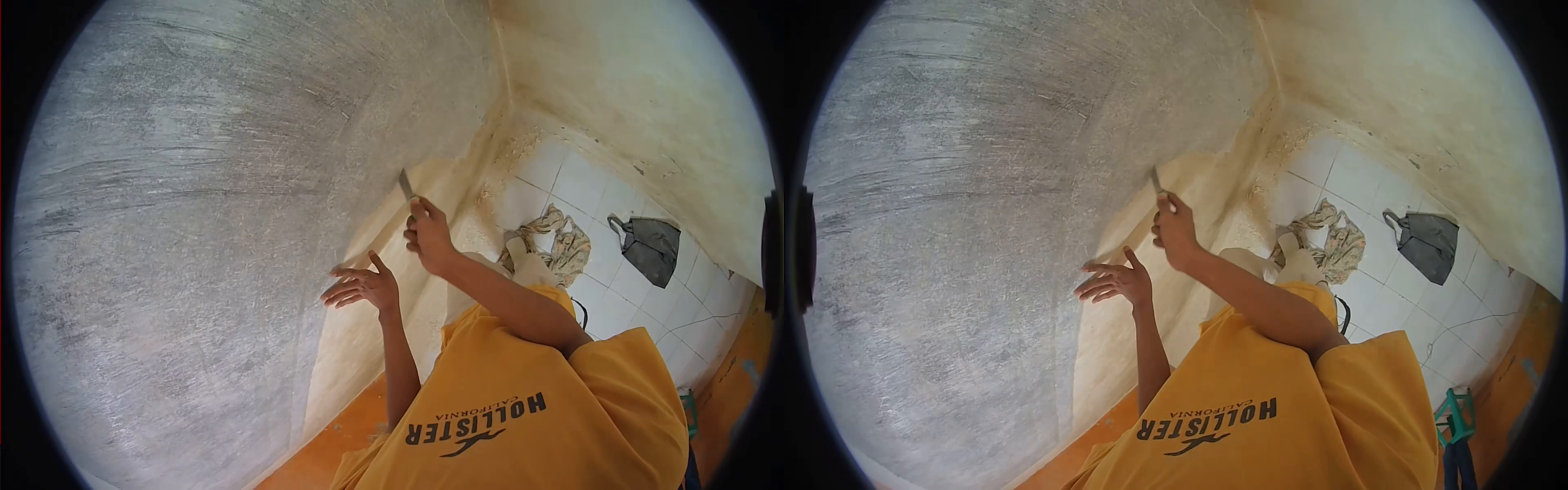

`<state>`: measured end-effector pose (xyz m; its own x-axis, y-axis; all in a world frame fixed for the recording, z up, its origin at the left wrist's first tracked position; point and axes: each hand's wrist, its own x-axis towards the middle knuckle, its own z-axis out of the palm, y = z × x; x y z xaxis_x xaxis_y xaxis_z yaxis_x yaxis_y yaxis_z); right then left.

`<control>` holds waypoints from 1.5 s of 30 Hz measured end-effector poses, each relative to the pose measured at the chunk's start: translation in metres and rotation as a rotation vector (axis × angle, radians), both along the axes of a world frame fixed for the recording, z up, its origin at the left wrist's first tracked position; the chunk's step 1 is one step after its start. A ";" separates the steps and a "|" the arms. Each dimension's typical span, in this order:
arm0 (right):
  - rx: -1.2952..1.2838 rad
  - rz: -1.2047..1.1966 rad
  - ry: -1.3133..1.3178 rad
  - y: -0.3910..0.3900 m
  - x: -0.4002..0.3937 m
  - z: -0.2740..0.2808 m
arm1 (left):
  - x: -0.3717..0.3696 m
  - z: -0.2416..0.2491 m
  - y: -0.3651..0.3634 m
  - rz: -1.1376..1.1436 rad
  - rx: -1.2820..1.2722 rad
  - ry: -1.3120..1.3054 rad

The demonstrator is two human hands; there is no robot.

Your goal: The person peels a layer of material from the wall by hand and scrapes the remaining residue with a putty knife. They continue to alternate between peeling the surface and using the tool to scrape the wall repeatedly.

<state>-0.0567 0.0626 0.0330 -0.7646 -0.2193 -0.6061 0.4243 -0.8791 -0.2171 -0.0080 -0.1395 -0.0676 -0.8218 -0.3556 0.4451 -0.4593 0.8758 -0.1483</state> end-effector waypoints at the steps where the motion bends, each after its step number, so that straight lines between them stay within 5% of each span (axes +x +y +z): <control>1: -0.001 -0.006 0.004 0.001 -0.003 -0.010 | 0.002 0.001 0.001 0.003 0.010 0.005; 14: 0.102 -0.007 -0.083 -0.006 -0.004 -0.004 | 0.001 0.014 0.020 -0.017 0.238 0.018; 18: 0.084 -0.080 -0.078 -0.004 -0.017 -0.047 | 0.006 0.016 0.022 -0.074 0.256 0.030; 20: 0.046 0.035 -0.070 -0.002 -0.001 -0.005 | 0.006 0.011 0.017 -0.038 0.227 -0.026; 45: 0.034 -0.011 0.001 0.005 -0.010 -0.019 | 0.015 0.027 0.021 -0.076 0.290 -0.080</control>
